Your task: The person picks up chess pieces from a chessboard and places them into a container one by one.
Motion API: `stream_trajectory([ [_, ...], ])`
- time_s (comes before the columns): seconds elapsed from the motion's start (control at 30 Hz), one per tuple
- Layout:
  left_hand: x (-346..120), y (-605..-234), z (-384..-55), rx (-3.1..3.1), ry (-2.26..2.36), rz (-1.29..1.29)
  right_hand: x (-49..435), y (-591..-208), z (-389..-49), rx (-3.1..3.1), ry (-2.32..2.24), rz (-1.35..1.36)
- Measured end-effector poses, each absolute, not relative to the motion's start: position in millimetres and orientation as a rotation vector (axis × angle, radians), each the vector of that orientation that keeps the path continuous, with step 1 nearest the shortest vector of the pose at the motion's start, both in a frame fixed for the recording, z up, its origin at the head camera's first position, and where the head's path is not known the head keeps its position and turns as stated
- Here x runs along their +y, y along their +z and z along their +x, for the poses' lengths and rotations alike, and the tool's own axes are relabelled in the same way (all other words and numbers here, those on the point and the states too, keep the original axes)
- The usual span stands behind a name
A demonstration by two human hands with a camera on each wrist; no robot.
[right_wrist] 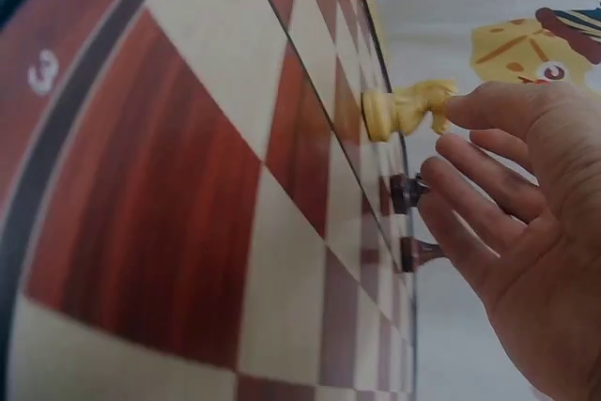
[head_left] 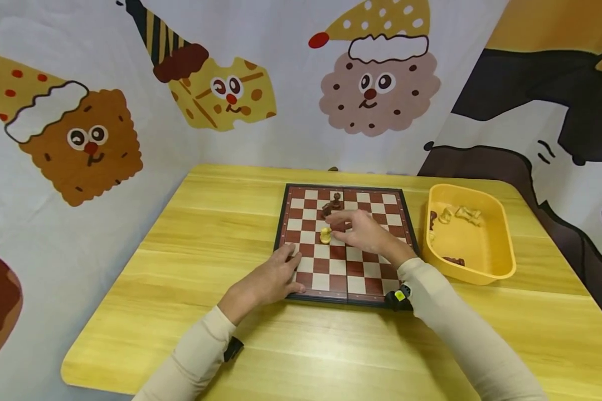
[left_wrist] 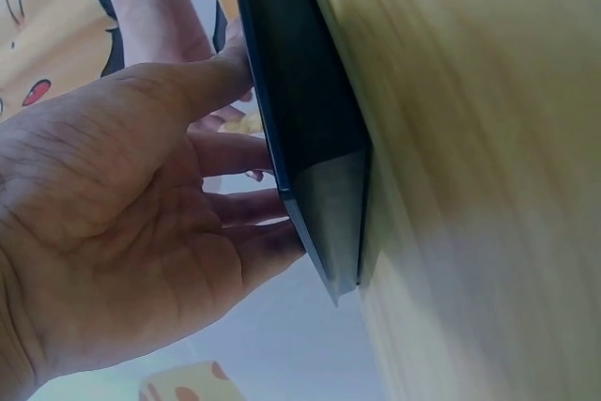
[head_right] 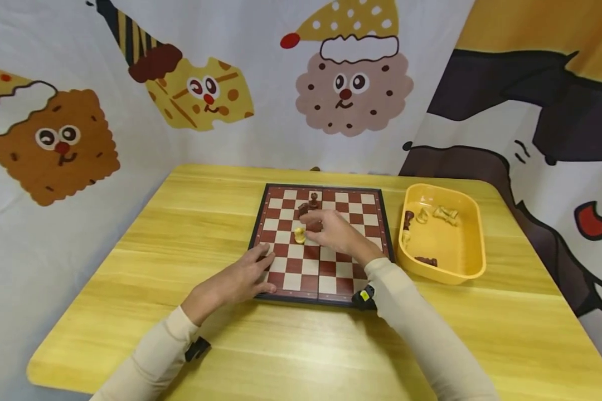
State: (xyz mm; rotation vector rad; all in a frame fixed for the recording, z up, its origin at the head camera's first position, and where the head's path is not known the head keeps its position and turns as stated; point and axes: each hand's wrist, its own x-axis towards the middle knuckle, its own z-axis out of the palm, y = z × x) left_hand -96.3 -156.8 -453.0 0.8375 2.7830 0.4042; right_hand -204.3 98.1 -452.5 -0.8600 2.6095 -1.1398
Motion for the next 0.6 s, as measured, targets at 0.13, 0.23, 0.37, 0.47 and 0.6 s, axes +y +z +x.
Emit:
stream_trajectory([
  [0.13,-157.1,-453.4,-94.6,2.788,0.390,0.836,94.5,-461.0,-206.9,2.483,-1.272,-0.834],
  [0.23,-155.8,-453.5,-94.3,2.788,0.389,0.835,94.0,-466.4,-208.1,2.393,-1.369,-0.778],
  [0.37,-153.7,-454.0,-94.2,2.775,0.408,0.828,93.0,-472.5,-207.6,2.341,-1.406,-0.716],
  [0.47,-153.7,-454.5,-94.6,2.773,0.427,0.809,90.5,-475.8,-206.4,2.373,-1.414,-0.719],
  [0.6,-157.0,-455.7,-94.5,2.786,0.441,0.790,82.8,-479.4,-203.7,2.462,-1.403,-0.741],
])
